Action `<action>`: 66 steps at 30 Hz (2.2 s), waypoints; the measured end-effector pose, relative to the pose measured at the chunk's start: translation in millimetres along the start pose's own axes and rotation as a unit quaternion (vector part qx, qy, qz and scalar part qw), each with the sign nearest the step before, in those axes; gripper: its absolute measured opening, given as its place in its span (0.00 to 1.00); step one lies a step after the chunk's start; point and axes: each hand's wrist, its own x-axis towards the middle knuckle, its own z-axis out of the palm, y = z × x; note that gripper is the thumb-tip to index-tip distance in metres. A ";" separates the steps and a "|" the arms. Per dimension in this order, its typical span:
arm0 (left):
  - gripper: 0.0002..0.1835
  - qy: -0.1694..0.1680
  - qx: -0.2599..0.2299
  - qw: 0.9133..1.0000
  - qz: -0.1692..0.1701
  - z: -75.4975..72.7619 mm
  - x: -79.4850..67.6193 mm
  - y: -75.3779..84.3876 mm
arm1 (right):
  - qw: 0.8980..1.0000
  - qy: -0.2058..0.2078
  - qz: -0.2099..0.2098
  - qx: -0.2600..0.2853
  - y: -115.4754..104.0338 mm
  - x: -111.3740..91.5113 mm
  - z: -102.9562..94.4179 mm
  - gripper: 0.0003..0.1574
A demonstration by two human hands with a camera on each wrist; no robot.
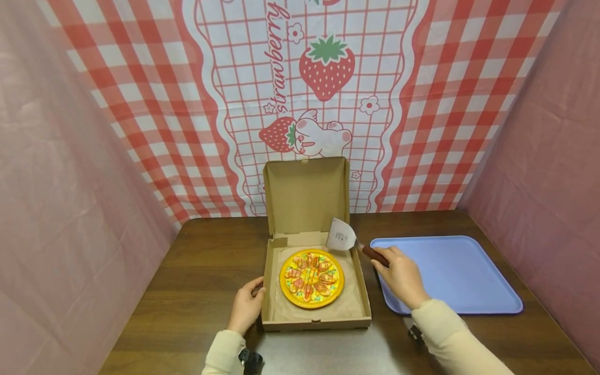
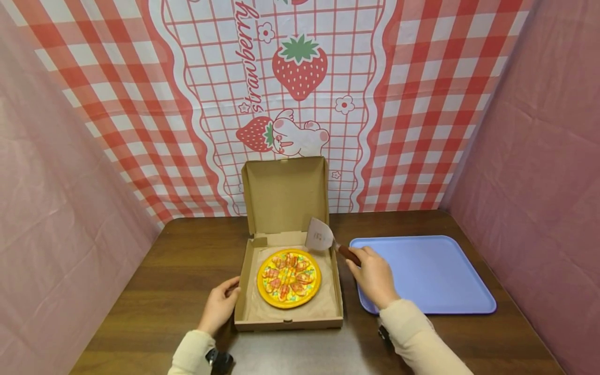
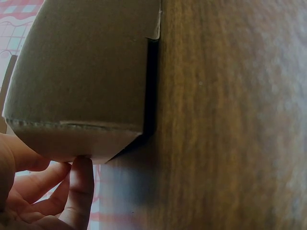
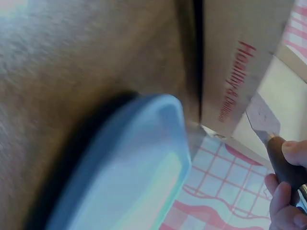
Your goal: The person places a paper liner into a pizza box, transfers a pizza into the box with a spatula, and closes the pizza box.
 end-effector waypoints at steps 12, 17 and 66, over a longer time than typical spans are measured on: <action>0.18 -0.002 0.001 1.000 0.000 0.6 0.0 -0.2 | 0.990 -0.085 0.101 0.051 14.7 12.3 -51.0 0.15; 0.18 0.000 0.004 1.000 -0.003 0.2 0.1 -0.3 | 0.989 -0.082 0.119 0.044 30.2 9.6 -76.1 0.17; 0.18 0.009 0.012 1.000 0.004 0.9 0.8 -1.4 | 0.932 -0.173 0.311 -0.075 175.3 -104.4 -168.0 0.32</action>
